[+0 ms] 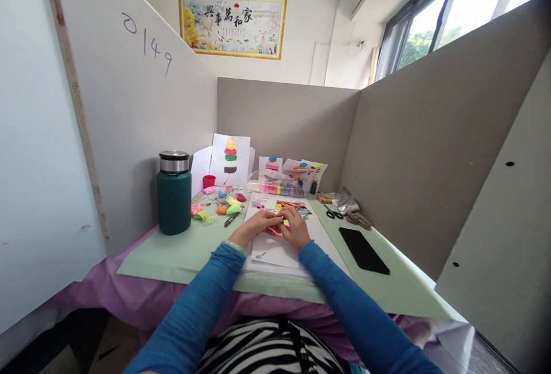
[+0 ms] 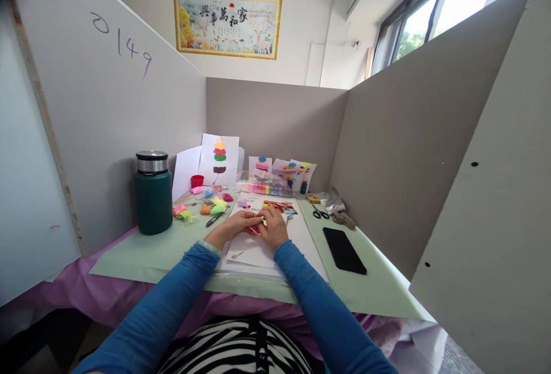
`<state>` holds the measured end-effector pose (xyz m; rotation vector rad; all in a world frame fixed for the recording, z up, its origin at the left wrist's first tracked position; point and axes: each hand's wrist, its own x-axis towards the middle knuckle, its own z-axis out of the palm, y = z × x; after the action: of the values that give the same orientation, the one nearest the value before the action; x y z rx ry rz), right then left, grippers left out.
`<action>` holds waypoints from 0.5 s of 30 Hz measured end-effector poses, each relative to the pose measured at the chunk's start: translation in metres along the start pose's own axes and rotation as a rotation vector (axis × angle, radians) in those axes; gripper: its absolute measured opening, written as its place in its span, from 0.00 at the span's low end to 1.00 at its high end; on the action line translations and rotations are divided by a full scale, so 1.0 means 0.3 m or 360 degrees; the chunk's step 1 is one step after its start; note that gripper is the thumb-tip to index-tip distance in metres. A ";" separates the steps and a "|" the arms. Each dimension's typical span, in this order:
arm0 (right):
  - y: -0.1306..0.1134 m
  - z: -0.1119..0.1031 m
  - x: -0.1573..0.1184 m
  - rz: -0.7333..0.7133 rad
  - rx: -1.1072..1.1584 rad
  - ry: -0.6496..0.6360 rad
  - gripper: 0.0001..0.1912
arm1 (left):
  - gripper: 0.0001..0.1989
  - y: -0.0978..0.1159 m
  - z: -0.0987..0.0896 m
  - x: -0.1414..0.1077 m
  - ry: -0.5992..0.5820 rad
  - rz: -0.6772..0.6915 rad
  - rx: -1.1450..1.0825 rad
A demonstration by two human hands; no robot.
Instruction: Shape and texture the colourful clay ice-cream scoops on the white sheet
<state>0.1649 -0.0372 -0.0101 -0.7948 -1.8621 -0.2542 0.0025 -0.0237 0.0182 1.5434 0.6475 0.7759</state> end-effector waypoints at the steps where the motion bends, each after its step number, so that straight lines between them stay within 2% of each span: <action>1: 0.000 0.000 0.000 0.0007 0.0001 -0.0006 0.06 | 0.23 0.000 0.000 0.000 0.0003 0.0002 0.0002; 15: -0.002 -0.003 -0.005 0.0029 0.0012 -0.0082 0.11 | 0.22 0.002 0.001 -0.002 -0.0006 0.0016 -0.0013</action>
<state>0.1655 -0.0387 -0.0110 -0.8195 -1.9019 -0.2171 0.0024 -0.0245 0.0186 1.5412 0.6333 0.7823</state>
